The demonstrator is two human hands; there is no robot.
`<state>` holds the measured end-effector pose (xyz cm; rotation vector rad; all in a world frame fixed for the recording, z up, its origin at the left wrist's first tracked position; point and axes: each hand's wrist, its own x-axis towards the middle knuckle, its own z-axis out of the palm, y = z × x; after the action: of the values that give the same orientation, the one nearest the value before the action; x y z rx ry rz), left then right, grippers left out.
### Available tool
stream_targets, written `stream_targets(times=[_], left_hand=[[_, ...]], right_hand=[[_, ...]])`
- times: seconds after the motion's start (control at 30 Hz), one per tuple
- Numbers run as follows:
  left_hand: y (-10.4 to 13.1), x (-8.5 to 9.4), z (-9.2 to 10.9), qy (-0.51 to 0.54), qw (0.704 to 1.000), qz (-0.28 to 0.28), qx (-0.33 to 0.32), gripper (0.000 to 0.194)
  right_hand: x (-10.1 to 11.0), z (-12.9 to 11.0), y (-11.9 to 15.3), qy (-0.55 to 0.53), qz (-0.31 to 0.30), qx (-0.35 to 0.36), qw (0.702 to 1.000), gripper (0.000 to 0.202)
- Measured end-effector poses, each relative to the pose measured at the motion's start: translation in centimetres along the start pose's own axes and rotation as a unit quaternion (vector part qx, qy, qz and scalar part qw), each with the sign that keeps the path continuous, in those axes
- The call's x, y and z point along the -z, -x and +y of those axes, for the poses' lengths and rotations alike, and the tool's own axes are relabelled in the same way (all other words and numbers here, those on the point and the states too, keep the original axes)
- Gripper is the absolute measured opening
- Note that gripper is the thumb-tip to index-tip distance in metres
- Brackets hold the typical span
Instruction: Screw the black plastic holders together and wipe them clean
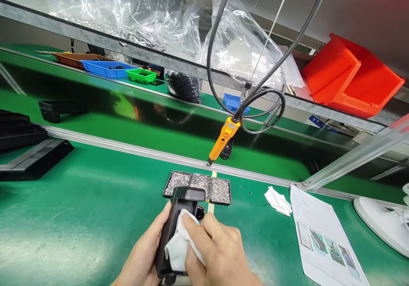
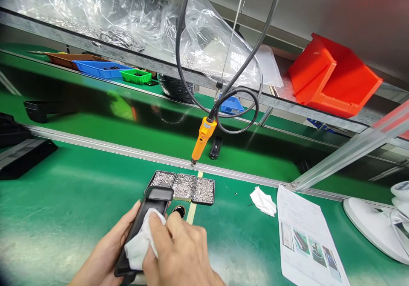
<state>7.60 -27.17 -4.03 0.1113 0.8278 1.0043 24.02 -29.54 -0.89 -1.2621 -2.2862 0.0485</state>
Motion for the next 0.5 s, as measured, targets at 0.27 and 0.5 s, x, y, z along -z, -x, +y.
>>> stream_targets(times=[0.27,0.5], left_hand=[[-0.2,0.1,0.1,0.015,0.999,-0.028,0.012,0.04],[0.2,-0.8,0.8,0.027,0.987,-0.16,0.021,0.04]], right_hand=[[0.0,-1.0,0.1,-0.063,-0.06,0.021,0.996,0.034],[6.6,1.2,-2.5,-0.397,-0.032,-0.12,0.909,0.029]])
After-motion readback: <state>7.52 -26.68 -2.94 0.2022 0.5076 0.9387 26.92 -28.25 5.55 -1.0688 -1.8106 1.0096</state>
